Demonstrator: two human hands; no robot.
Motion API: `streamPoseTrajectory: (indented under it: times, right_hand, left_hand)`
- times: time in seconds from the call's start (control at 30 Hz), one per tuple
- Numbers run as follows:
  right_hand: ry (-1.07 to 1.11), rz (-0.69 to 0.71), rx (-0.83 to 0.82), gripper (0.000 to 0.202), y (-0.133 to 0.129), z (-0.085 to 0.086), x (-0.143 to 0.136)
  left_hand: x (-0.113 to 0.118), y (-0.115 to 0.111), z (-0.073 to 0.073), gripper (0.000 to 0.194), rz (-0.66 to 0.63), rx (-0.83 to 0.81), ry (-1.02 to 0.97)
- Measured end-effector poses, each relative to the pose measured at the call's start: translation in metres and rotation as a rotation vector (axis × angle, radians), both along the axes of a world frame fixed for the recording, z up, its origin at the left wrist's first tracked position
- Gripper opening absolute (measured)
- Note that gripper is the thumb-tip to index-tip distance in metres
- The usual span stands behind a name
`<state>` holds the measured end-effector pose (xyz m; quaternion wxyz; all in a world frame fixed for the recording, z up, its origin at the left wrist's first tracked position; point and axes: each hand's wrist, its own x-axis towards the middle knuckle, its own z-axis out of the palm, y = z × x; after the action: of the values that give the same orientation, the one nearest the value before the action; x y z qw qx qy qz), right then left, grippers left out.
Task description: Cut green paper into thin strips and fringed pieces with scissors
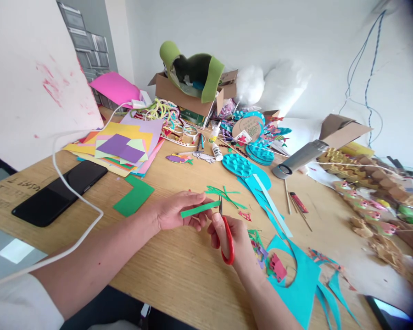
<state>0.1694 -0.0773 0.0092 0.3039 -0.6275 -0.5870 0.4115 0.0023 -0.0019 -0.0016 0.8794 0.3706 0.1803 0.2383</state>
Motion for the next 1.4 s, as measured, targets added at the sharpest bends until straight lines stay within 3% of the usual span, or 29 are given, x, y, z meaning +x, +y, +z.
streamPoseTrajectory:
  times: [0.17, 0.47, 1.4]
  right_hand:
    - [-0.154, 0.092, 0.012, 0.052, 0.000, -0.009, 0.001]
    - [-0.246, 0.109, -0.002, 0.053, 0.000, -0.010, 0.001]
    - [-0.190, 0.152, -0.007, 0.050, 0.001, -0.011, 0.002]
  left_hand:
    - [0.004, -0.002, -0.001, 0.028, 0.144, 0.069, 0.216]
    - [0.006, -0.001, -0.006, 0.016, 0.249, 0.217, 0.326]
    - [0.005, 0.001, -0.001, 0.017, 0.273, 0.267, 0.373]
